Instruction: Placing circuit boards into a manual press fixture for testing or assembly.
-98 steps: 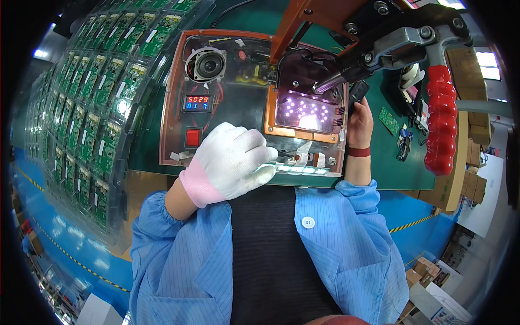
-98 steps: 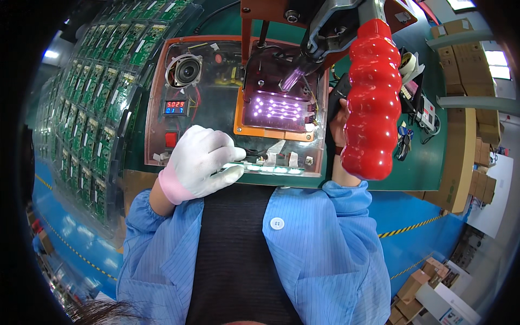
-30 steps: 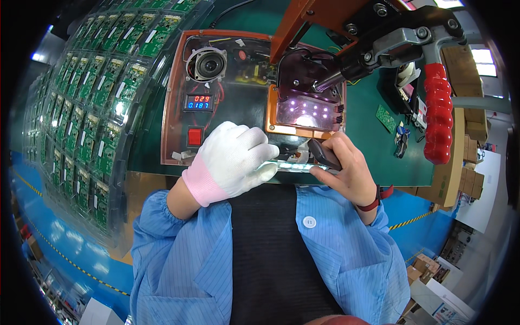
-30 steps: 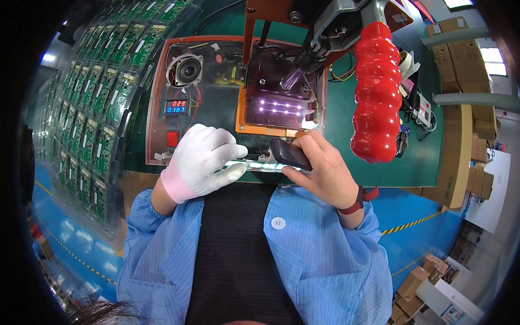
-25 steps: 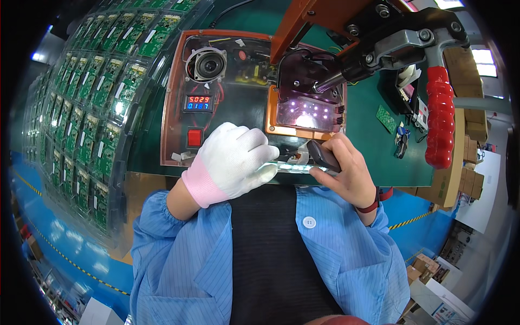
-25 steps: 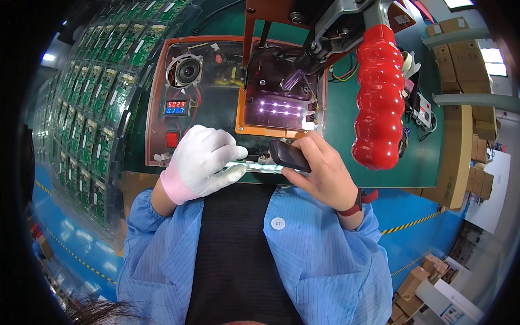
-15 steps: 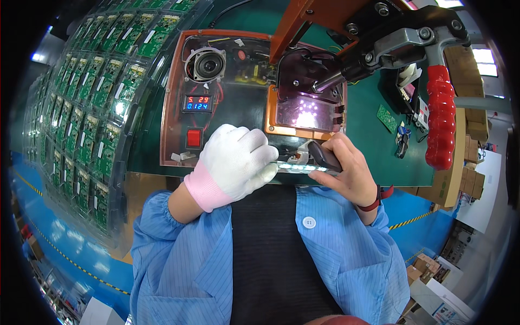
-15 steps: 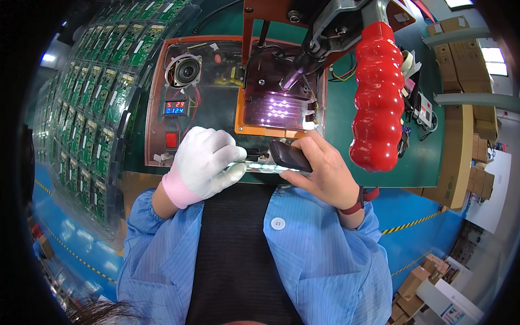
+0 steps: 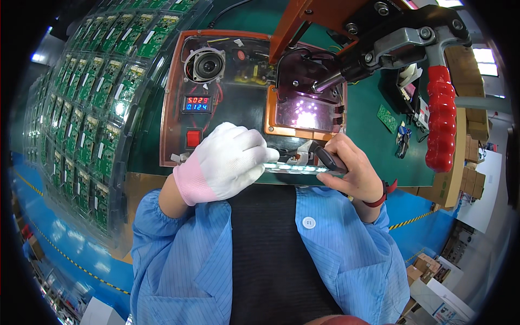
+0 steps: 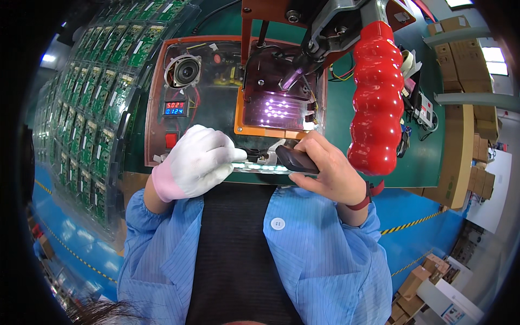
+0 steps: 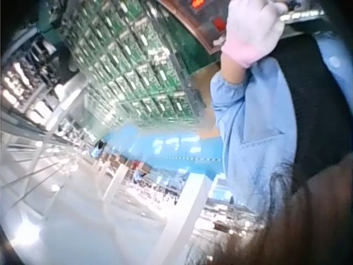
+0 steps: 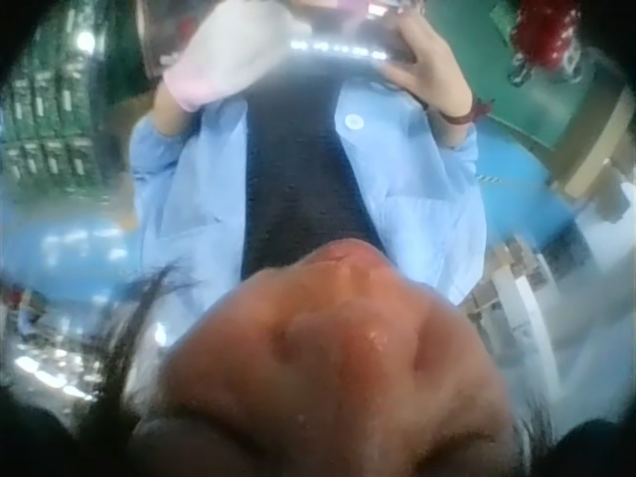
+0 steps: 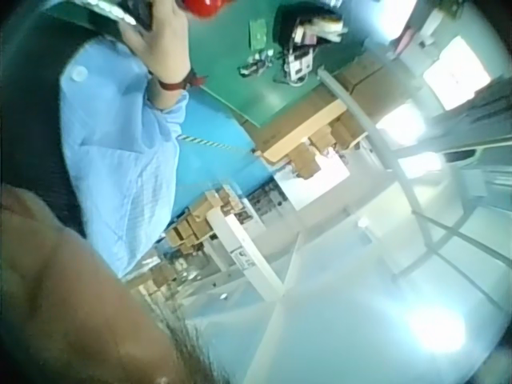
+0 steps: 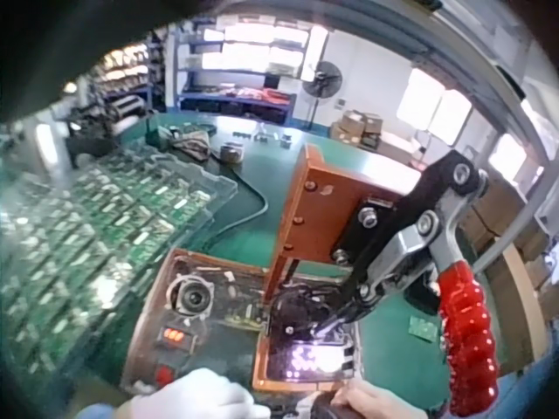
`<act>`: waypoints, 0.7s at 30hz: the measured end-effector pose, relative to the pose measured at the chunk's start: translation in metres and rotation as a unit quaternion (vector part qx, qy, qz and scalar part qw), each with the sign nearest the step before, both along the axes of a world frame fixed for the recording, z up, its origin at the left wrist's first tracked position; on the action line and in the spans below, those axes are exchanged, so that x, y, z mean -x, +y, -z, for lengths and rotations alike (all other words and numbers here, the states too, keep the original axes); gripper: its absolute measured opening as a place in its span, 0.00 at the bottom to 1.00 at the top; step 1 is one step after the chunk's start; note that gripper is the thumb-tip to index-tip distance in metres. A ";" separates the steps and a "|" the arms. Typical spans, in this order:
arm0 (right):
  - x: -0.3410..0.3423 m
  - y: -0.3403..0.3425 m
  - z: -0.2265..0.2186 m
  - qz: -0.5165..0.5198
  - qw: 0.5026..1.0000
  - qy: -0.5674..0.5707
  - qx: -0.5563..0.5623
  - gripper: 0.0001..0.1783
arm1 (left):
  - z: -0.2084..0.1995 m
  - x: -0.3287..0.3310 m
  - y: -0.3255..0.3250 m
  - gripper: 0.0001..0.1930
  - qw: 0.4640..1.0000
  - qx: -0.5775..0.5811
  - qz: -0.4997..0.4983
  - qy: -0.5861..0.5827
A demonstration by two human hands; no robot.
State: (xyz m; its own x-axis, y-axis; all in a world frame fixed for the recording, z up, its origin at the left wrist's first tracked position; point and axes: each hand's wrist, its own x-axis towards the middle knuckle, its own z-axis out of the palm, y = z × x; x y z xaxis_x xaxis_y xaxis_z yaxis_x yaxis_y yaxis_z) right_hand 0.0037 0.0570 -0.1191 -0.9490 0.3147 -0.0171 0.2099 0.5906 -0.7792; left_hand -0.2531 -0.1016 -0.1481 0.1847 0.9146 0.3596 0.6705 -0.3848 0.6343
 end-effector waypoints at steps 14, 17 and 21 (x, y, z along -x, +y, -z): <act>0.002 -0.005 -0.001 0.003 1.000 -0.001 -0.003 0.21 | 0.001 0.001 -0.004 0.17 1.000 -0.005 0.000 0.001; 0.003 -0.005 -0.001 0.008 1.000 -0.006 0.003 0.20 | 0.001 0.002 -0.003 0.17 1.000 -0.004 0.001 0.003; 0.005 -0.007 -0.002 0.027 0.999 -0.014 0.022 0.18 | 0.003 0.003 -0.002 0.16 1.000 -0.008 0.002 0.005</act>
